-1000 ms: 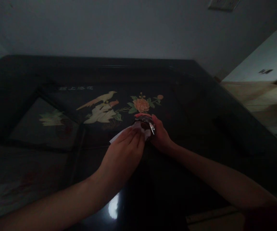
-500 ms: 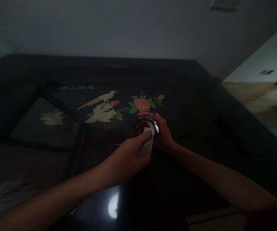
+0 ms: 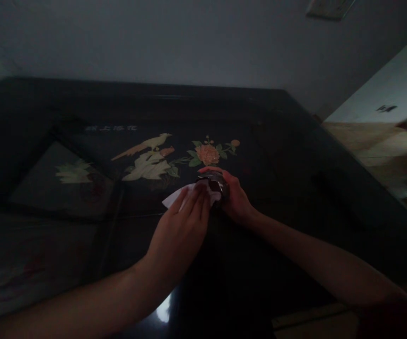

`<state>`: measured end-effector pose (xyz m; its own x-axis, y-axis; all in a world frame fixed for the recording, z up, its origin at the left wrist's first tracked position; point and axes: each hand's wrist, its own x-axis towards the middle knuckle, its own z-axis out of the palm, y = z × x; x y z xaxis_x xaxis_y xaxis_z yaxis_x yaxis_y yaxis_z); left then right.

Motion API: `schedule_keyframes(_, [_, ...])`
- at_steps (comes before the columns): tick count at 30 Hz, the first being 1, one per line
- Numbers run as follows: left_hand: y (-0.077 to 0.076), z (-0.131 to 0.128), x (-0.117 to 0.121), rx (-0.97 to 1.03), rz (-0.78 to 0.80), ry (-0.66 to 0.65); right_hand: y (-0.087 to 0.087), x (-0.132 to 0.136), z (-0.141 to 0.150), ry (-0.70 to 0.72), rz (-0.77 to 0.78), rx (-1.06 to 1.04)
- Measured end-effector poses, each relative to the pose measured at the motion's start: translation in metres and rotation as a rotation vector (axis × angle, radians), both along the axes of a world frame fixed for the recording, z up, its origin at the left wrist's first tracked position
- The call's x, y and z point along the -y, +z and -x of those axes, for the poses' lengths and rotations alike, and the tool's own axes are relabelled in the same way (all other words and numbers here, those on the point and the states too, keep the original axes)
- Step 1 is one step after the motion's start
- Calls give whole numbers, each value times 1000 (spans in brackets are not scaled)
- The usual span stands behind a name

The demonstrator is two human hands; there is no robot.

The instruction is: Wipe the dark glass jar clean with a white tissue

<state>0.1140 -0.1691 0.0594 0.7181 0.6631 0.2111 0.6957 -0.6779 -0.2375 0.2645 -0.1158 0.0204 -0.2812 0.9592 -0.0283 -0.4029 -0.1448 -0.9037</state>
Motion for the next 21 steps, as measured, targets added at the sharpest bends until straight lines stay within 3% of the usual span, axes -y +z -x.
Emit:
schedule_keyframes(5, [6, -2, -6, -5, 30, -16, 1, 0, 1, -16, 26, 9])
schedule_keyframes(8, [10, -4, -9, 24, 138, -39, 0, 1, 1, -9, 0, 53])
schedule_keyframes(11, [13, -6, -10, 182, 334, -42, -1, 3, 1, -17, -35, 69])
schedule_keyframes(18, [26, -8, -15, 702, 942, 149, 7, 3, 2, -75, 62, 55])
schedule_keyframes(21, [29, -8, -16, 857, 1050, 130, 8, 2, 2, -76, 88, 34])
